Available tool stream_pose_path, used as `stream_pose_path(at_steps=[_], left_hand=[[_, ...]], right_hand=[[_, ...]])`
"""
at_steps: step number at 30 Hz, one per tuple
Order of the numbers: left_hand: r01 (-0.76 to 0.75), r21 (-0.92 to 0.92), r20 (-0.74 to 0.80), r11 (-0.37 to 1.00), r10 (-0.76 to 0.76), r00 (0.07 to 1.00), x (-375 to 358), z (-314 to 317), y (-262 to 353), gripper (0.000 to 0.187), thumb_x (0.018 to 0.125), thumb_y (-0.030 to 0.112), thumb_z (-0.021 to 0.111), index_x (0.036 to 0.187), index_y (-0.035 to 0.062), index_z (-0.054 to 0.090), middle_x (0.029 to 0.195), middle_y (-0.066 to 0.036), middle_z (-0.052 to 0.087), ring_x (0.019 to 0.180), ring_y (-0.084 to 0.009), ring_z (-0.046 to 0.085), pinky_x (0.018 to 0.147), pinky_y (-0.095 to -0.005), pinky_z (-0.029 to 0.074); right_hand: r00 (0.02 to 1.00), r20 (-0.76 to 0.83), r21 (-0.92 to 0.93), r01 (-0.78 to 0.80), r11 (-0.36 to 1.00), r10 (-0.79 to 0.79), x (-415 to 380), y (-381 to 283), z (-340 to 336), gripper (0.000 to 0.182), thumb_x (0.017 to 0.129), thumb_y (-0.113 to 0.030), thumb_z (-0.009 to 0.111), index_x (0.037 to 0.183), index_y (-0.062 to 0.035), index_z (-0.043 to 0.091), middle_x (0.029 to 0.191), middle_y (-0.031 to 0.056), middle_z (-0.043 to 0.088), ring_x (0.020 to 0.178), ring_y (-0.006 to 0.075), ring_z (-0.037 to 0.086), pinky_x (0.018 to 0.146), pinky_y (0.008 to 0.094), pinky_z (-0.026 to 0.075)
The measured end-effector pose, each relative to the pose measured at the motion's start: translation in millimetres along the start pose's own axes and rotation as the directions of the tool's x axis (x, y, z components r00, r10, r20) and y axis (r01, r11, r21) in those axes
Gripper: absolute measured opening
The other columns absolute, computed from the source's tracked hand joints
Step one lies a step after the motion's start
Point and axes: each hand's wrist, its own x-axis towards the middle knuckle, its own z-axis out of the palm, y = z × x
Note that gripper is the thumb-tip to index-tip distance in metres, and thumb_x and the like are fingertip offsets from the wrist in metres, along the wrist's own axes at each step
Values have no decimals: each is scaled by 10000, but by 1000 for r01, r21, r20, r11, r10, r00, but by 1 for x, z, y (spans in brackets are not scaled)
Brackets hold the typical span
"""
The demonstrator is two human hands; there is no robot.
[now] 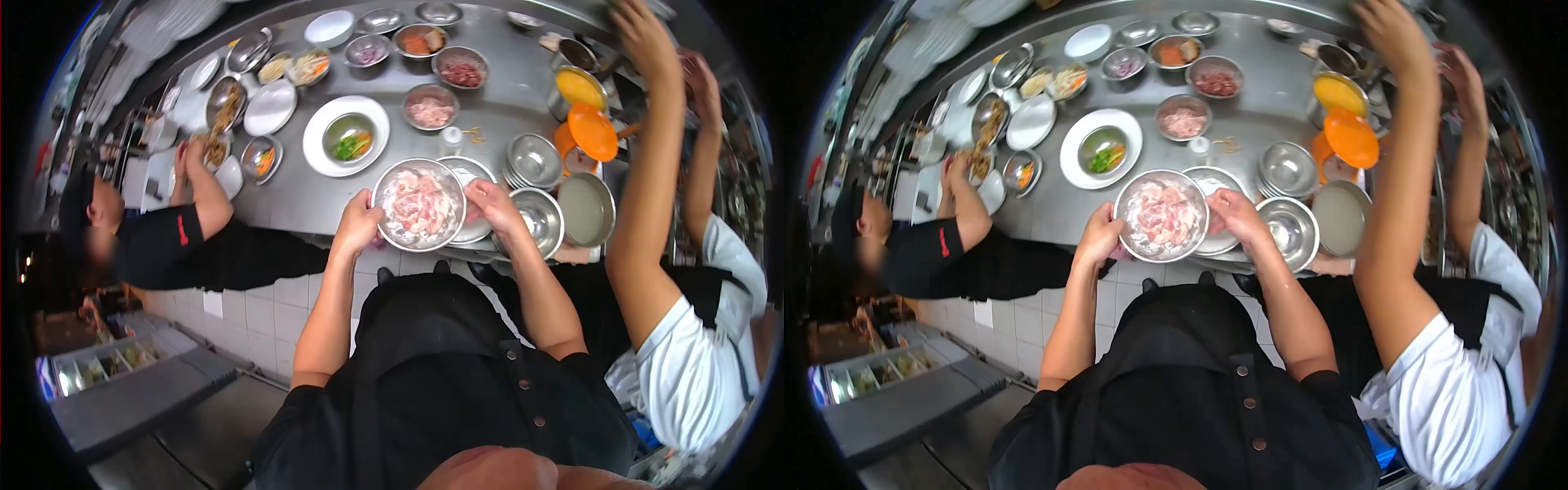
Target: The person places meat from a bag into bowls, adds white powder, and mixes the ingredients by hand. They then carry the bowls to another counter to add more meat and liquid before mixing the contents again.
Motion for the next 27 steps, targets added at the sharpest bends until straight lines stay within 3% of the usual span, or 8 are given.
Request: stream_pose_path(at_steps=[2, 4, 8, 12, 18, 19, 21, 27], left_hand=[[31, -41, -102, 999, -36, 994, -19, -17, -12, 60, 889, 56, 559, 882, 27, 507, 668, -48, 553, 476, -116, 530, 414, -276, 414], [57, -83, -205, 995, -73, 976, -33, -35, -25, 55, 889, 52, 551, 869, 30, 505, 652, -51, 548, 477, -119, 533, 413, -278, 412], [69, -193, -315, 979, -128, 941, -66, -63, -62, 50, 879, 41, 550, 871, 33, 501, 659, -57, 551, 473, -122, 532, 406, -278, 408], [69, -329, -346, 942, -188, 919, -97, -77, -92, 72, 862, 20, 555, 897, 50, 500, 692, -44, 550, 471, -104, 493, 382, -245, 370], [59, -434, -348, 899, -227, 910, -123, -112, -143, 102, 868, 25, 575, 938, 41, 502, 717, -66, 573, 472, -110, 494, 395, -250, 370], [60, -440, -353, 896, -235, 906, -128, -120, -153, 99, 875, 25, 568, 952, 34, 506, 732, -75, 583, 476, -113, 499, 395, -253, 371], [41, -474, -372, 880, -242, 896, -142, -135, -173, 96, 875, 24, 563, 952, 33, 506, 736, -77, 587, 478, -115, 504, 395, -253, 373], [-14, -508, -468, 861, -262, 844, -202, -195, -229, 76, 861, 37, 562, 896, 50, 495, 689, -71, 579, 494, -131, 537, 403, -269, 398]], right_hand=[[999, 26, -194, 25, 981, -20, 44, 36, 2, 200, 932, -203, 696, 999, -15, 688, 917, 107, 733, 786, 215, 713, 743, 361, 573], [911, 219, -905, 323, 277, -348, 63, 55, 17, 235, 926, -218, 681, 1086, -51, 722, 1027, 167, 750, 946, 338, 718, 864, 444, 561], [939, 333, -943, 330, 49, 89, 65, 73, 43, 329, 890, -172, 663, 1204, -99, 728, 1093, 212, 728, 1076, 398, 670, 960, 476, 518], [958, 287, -927, 280, 252, -10, 52, 64, 53, 344, 901, -139, 632, 1233, -81, 702, 1169, 223, 705, 1129, 400, 648, 1001, 469, 499], [917, 391, -914, 376, 150, 84, 117, 114, 16, 372, 755, -135, 734, 1116, -44, 741, 1069, 186, 743, 989, 336, 713, 888, 416, 566], [935, 150, -870, -28, 492, 320, 111, 94, 19, 281, 757, -127, 739, 1023, -39, 750, 939, 125, 732, 862, 236, 714, 722, 390, 588], [972, 84, -522, -145, 840, 221, 112, 97, -2, 272, 822, -61, 698, 1093, -56, 697, 880, 68, 675, 766, 170, 671, 634, 344, 577], [983, -165, 83, -70, 994, 83, 93, 56, 33, 284, 944, 38, 540, 1221, -18, 569, 1086, 113, 688, 896, 223, 705, 735, 333, 616]])
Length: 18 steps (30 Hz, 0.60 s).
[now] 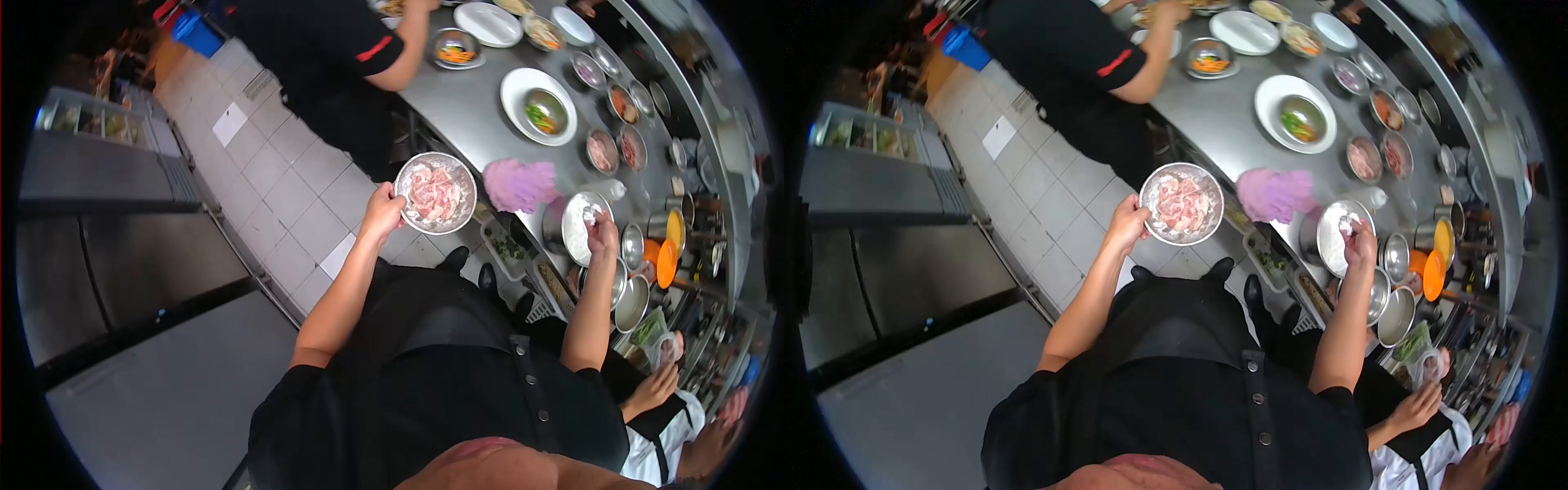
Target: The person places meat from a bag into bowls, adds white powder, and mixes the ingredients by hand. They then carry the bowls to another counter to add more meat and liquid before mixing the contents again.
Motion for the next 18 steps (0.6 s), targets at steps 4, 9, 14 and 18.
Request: stream_pose_path(at_steps=[4, 9, 14, 18], left_hand=[[31, -42, -81, 999, -35, 996, -10, -68, -1, 111, 853, 56, 586, 852, 66, 475, 687, -70, 574, 513, -150, 557, 414, -296, 411], [3, -122, -174, 993, -24, 985, -27, -160, -11, 126, 851, 51, 588, 846, 66, 463, 679, -69, 562, 512, -162, 571, 411, -307, 419], [-62, -153, -366, 986, 1, 931, -56, -259, -20, 148, 855, 63, 602, 838, 70, 455, 656, -70, 554, 479, -164, 573, 388, -307, 421], [-70, -155, -517, 985, -21, 856, -78, -339, -13, 232, 854, 76, 670, 797, 50, 446, 656, -91, 584, 512, -177, 615, 412, -334, 495]], right_hand=[[970, 242, 71, -26, 997, 8, -68, 14, 119, 291, 934, 10, 575, 1221, -34, 587, 1118, 108, 685, 985, 222, 702, 827, 326, 621], [784, 583, -90, -199, 976, 214, -199, 100, 347, 271, 917, 25, 563, 1182, 11, 614, 1086, 106, 701, 963, 268, 709, 915, 387, 586], [540, 840, -508, 750, 425, 52, -289, 220, 535, 334, 872, -42, 631, 1194, 38, 678, 1089, 198, 734, 1020, 340, 709, 935, 369, 541], [179, 983, -186, 959, 214, 51, -338, 266, 637, 505, 804, -101, 709, 1300, -24, 656, 1237, 278, 664, 1143, 430, 657, 977, 417, 534]])
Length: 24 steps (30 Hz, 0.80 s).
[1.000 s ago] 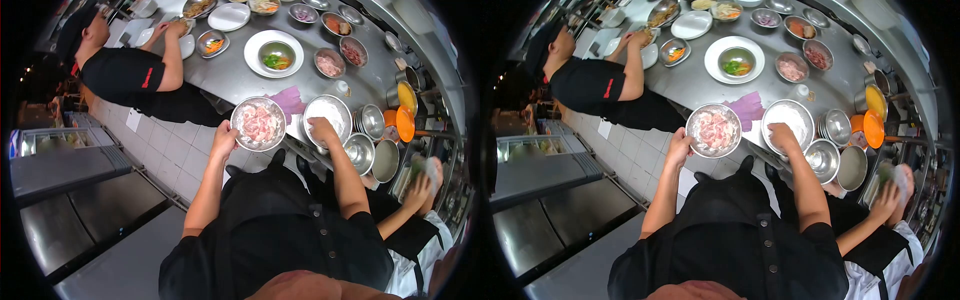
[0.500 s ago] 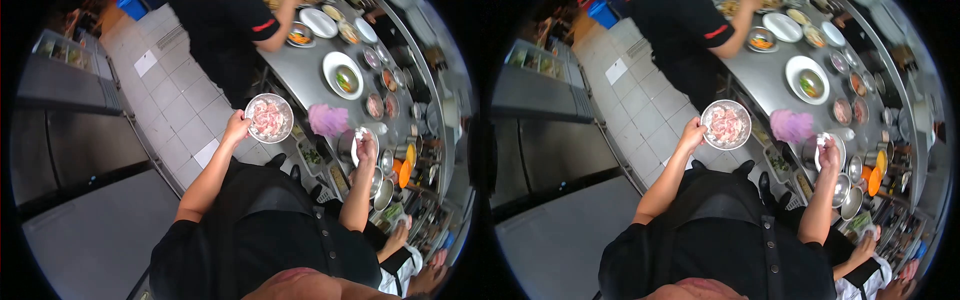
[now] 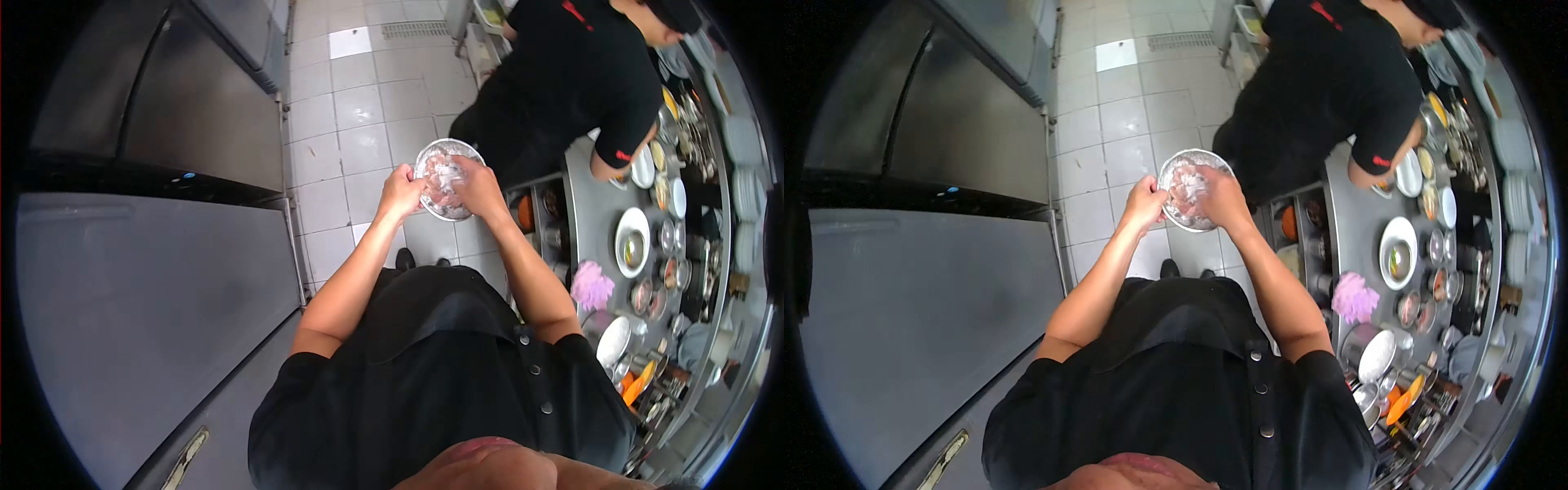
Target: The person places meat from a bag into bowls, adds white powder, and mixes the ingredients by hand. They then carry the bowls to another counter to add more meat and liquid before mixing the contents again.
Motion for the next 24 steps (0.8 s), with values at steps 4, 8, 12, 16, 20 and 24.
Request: stream_pose_path(at_steps=[4, 8, 12, 16, 20, 24], left_hand=[[-47, -74, -93, 996, 40, 995, 47, -50, 13, 271, 849, 70, 683, 810, 56, 414, 649, -103, 575, 465, -189, 596, 376, -340, 464], [-79, -139, -214, 987, 47, 976, 123, -83, 18, 265, 855, 73, 677, 829, 60, 414, 646, -100, 565, 464, -184, 590, 368, -334, 457], [-105, -168, -265, 980, 58, 963, 210, -134, 50, 267, 869, 79, 676, 844, 64, 410, 657, -103, 567, 471, -178, 587, 369, -334, 458], [-79, -39, -288, 996, 65, 955, 276, -149, 95, 256, 860, 70, 678, 871, 50, 424, 697, -119, 595, 476, -188, 593, 376, -336, 469], [-46, 27, -316, 999, 52, 947, 348, -191, 145, 237, 855, 45, 664, 881, 34, 429, 710, -129, 595, 494, -198, 610, 380, -341, 491], [-71, -24, -344, 997, 58, 937, 398, -222, 173, 205, 866, 30, 636, 890, 24, 433, 713, -127, 587, 498, -199, 613, 383, -340, 513]], right_hand=[[973, 113, -330, 229, 916, -203, 76, -38, 52, 606, 800, -209, 774, 1373, -113, 600, 1352, 269, 553, 1103, 498, 631, 917, 499, 554], [964, 148, -274, 254, 928, -221, 184, -24, 94, 528, 793, -241, 796, 1272, -99, 625, 1193, 269, 578, 1044, 489, 637, 889, 540, 542], [956, 177, -265, 276, 924, -234, 268, -42, 104, 506, 793, -178, 765, 1265, -69, 619, 1192, 288, 597, 1117, 447, 633, 912, 521, 540], [960, 280, -221, 60, 973, 4, 389, -15, 134, 601, 753, -118, 769, 1319, -69, 576, 1325, 299, 559, 1144, 473, 619, 942, 510, 538], [951, 186, -161, 278, 947, -248, 468, -50, 139, 571, 744, -87, 762, 1293, -81, 600, 1278, 269, 607, 1111, 482, 626, 939, 495, 542], [940, 251, -155, 275, 949, -232, 538, -79, 155, 517, 733, -88, 774, 1237, -90, 659, 1210, 253, 642, 1086, 464, 639, 941, 495, 534]])
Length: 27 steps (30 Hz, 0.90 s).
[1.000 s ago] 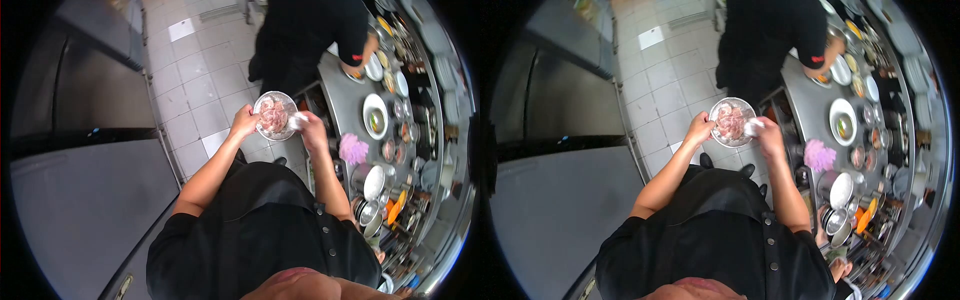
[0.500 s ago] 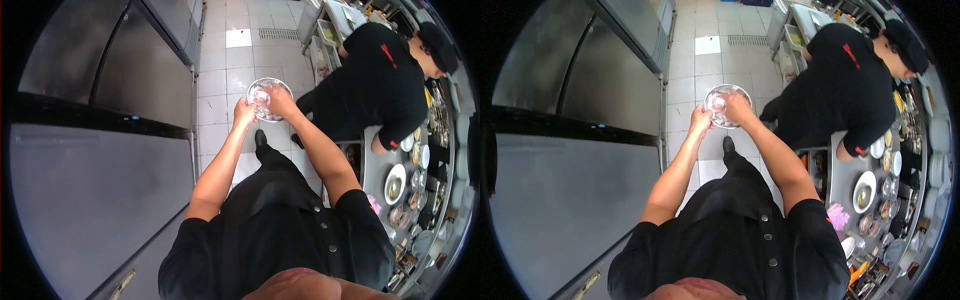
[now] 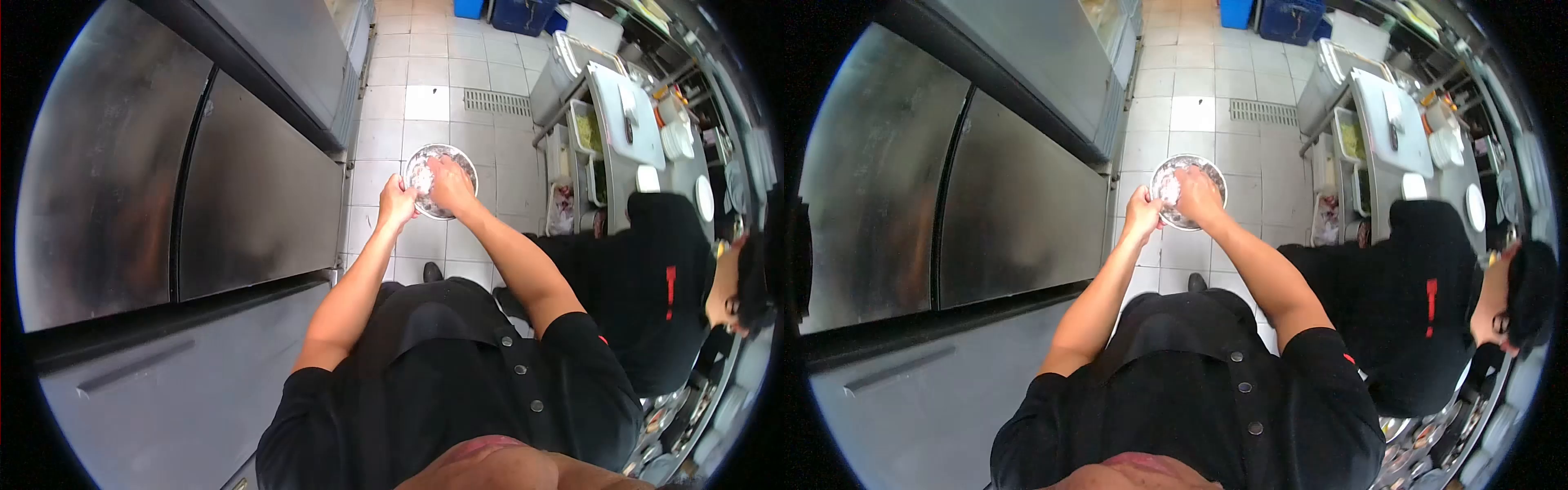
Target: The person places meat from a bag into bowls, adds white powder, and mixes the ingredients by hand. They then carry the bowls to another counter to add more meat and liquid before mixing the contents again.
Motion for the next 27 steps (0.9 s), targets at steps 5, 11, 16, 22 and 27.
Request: stream_pose_path(at_steps=[5, 11, 16, 22, 27], left_hand=[[63, -218, -212, 974, -110, 971, 103, 6, 8, 135, 887, 23, 562, 907, 51, 432, 681, -78, 550, 473, -169, 579, 353, -312, 482], [65, -187, -7, 980, -68, 998, 263, 2, 43, 86, 897, 15, 556, 937, -5, 482, 716, -143, 613, 469, -212, 623, 382, -333, 493], [-10, 59, 172, 998, 0, 985, 409, -10, 142, 140, 892, 33, 595, 1008, -15, 533, 766, -194, 655, 486, -211, 645, 409, -355, 522], [25, 0, 182, 1000, -24, 983, 557, 55, 214, 165, 889, 39, 608, 981, -39, 496, 773, -172, 633, 479, -225, 635, 393, -360, 511], [26, -49, 261, 998, -12, 965, 673, 97, 251, 168, 891, 25, 577, 992, -35, 457, 742, -164, 611, 470, -217, 625, 372, -358, 497]], right_hand=[[960, 185, 42, 205, 978, -209, 123, 46, 17, 559, 735, -87, 764, 1277, -71, 625, 1140, 267, 663, 1069, 457, 652, 918, 503, 542], [977, 148, -135, -137, 981, 157, 285, 89, 15, 711, 741, -163, 806, 1380, -44, 519, 1107, 334, 658, 1060, 468, 664, 880, 526, 559], [974, 222, -250, 108, 962, -52, 406, 83, -22, 486, 778, -201, 779, 1230, -120, 620, 1352, 314, 510, 1105, 470, 648, 842, 536, 569], [997, -68, -310, -43, 950, 23, 540, 174, -66, 327, 835, -140, 689, 1157, -110, 644, 1132, 234, 636, 992, 431, 679, 833, 522, 558], [977, -211, -132, -23, 991, -5, 606, 224, -114, 491, 790, -159, 784, 1232, -89, 584, 1129, 236, 658, 938, 453, 682, 783, 506, 575]])
